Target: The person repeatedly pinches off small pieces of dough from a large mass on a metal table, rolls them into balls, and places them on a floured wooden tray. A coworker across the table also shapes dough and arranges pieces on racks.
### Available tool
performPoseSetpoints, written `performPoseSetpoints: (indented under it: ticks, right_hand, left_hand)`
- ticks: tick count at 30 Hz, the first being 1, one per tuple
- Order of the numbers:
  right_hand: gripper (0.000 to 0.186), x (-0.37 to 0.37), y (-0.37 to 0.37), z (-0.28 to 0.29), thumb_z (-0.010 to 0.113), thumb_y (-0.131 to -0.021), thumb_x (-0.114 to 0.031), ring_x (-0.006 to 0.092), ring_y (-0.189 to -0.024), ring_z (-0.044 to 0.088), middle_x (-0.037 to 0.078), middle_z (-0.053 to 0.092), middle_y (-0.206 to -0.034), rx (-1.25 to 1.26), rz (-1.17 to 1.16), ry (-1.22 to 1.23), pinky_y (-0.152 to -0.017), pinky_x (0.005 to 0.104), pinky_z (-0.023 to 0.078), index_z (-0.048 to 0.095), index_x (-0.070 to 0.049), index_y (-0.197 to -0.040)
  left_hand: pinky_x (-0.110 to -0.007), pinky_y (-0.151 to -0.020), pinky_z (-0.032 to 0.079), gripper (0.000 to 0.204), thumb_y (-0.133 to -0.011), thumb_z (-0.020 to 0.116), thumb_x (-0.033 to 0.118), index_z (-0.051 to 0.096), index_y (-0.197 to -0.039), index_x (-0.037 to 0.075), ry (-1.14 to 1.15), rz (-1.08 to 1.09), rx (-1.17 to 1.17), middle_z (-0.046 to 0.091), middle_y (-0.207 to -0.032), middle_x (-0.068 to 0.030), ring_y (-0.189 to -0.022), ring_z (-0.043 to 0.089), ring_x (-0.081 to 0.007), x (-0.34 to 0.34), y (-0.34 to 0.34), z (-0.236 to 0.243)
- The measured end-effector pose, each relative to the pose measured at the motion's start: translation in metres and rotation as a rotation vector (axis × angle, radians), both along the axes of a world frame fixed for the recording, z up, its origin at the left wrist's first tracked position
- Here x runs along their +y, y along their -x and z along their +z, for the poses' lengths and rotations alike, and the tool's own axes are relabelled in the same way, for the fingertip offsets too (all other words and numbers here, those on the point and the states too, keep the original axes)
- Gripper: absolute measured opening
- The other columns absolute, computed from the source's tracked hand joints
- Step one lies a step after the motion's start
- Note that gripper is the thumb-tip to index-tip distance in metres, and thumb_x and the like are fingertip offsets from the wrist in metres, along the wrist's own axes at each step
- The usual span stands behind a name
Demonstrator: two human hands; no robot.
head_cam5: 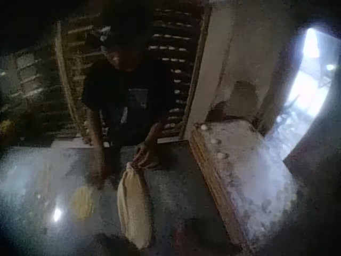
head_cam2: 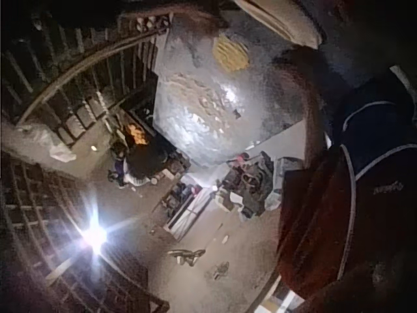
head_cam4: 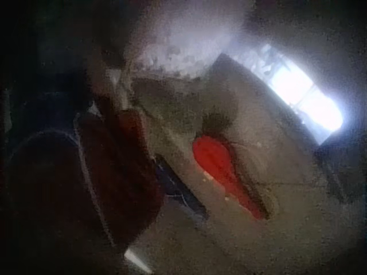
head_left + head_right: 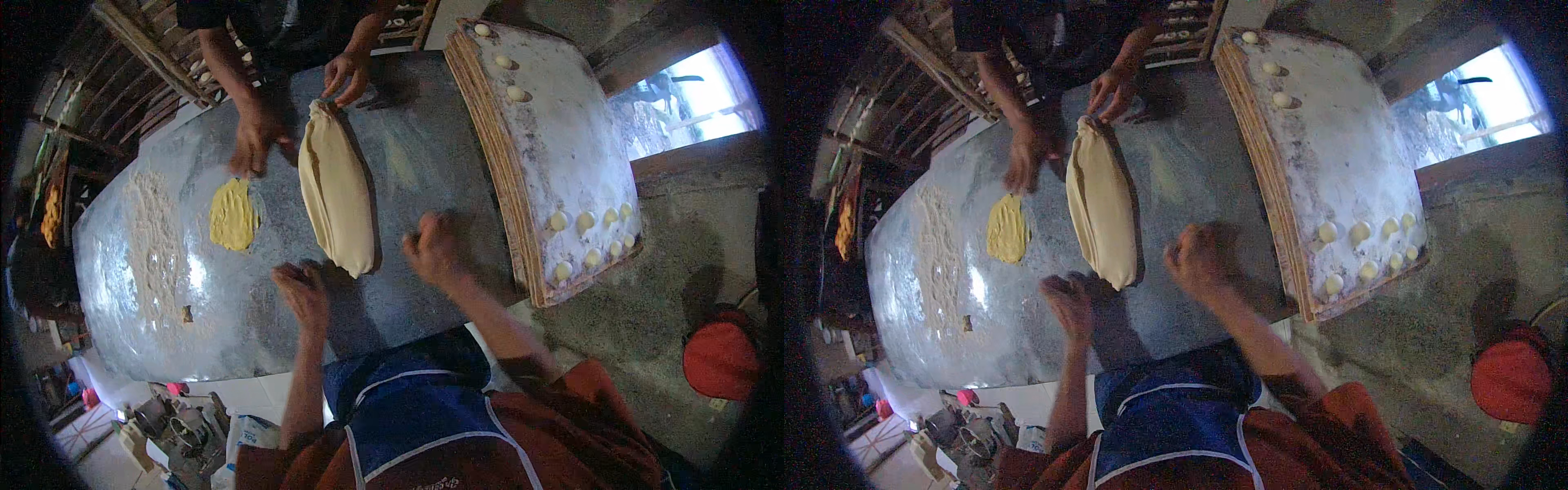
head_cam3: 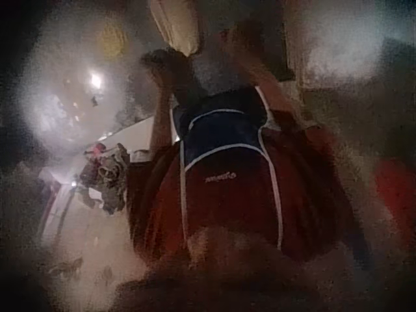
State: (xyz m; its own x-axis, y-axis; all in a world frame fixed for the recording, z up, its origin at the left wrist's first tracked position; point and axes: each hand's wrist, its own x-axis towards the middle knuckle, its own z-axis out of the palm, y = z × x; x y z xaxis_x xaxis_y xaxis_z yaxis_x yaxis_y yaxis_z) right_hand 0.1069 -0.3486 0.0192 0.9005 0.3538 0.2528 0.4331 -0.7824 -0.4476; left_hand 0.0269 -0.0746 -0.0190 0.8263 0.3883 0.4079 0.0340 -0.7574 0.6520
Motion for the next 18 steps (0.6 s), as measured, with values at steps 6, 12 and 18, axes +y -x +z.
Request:
performPoseSetpoints:
  ticks: [6, 12, 18]
  right_hand:
    - [0.017, -0.07, 0.038, -0.003, 0.066, -0.085, -0.01, 0.0384, -0.077, 0.058, 0.019, 0.058, -0.086, 0.203, -0.021, -0.209, -0.077, 0.0517, 0.045, 0.057, 0.0, -0.094]
    - [0.02, -0.012, 0.031, 0.06, 0.069, -0.085, -0.015, 0.0317, -0.078, 0.061, 0.016, 0.056, -0.08, 0.242, -0.012, 0.206, -0.071, 0.0459, 0.047, 0.055, -0.002, -0.089]
    - [0.02, -0.083, 0.037, 0.0, 0.065, -0.087, -0.019, 0.0333, -0.089, 0.061, 0.016, 0.061, -0.099, 0.179, 0.019, 0.054, -0.08, 0.0492, 0.048, 0.058, -0.002, -0.095]
  left_hand:
    - [-0.046, -0.07, 0.041, 0.015, -0.098, 0.053, 0.009, 0.042, -0.099, -0.001, 0.277, -0.108, 0.137, 0.047, -0.086, -0.0189, -0.075, 0.046, -0.0343, 0.042, 0.08, -0.02]
    - [-0.048, -0.089, 0.044, 0.022, -0.081, 0.063, 0.006, 0.055, -0.1, -0.003, -0.18, -0.05, 0.285, 0.054, -0.098, -0.0205, -0.097, 0.053, -0.0395, 0.022, 0.058, 0.024]
    - [-0.052, -0.084, 0.047, 0.033, -0.07, 0.063, 0.001, 0.059, -0.103, 0.003, -0.265, -0.849, 0.682, 0.055, -0.103, -0.0193, -0.099, 0.054, -0.0399, 0.058, 0.023, 0.106]
